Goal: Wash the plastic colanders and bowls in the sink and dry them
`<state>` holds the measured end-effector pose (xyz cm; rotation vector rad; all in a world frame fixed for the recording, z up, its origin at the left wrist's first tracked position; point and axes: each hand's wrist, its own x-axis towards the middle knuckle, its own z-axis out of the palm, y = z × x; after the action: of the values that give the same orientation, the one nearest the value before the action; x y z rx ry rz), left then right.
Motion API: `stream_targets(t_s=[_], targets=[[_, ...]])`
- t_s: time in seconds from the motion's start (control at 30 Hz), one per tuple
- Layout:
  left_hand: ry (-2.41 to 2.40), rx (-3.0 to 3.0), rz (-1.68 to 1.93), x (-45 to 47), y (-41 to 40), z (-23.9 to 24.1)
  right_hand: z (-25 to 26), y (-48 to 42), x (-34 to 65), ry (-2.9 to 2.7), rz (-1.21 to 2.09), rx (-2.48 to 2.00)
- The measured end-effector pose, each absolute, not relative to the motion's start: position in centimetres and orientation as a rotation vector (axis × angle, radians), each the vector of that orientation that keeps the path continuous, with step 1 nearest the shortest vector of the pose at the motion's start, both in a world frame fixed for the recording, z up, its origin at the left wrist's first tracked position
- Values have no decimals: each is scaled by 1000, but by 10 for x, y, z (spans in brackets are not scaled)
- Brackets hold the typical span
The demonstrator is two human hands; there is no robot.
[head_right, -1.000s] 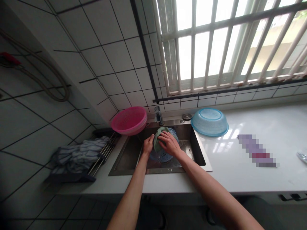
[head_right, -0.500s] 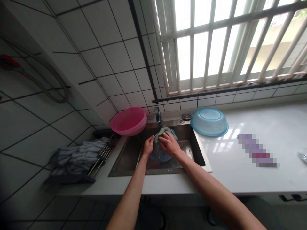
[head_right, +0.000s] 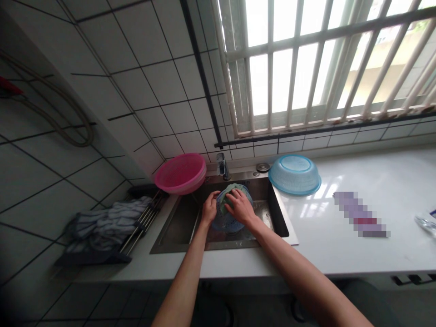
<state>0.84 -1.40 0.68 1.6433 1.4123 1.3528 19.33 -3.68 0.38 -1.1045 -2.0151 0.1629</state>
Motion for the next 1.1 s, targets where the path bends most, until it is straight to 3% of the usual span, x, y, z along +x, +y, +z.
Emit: stream_targets(t_s=[0.23,0.53,0.83,1.1], targets=[[1625,1468,1273,4,-14,9,12,-43,187,-2175,234,-870],[1533,1319,1343,6,-19,13,-18,-1,227,-1593,700,-1278],[1519,1462,1445,4,-14,8,15,-50,187,-2183,251,-848],[1533,1535,1335,7,-17,7,-7,-18,217,-1893,477,-1150]])
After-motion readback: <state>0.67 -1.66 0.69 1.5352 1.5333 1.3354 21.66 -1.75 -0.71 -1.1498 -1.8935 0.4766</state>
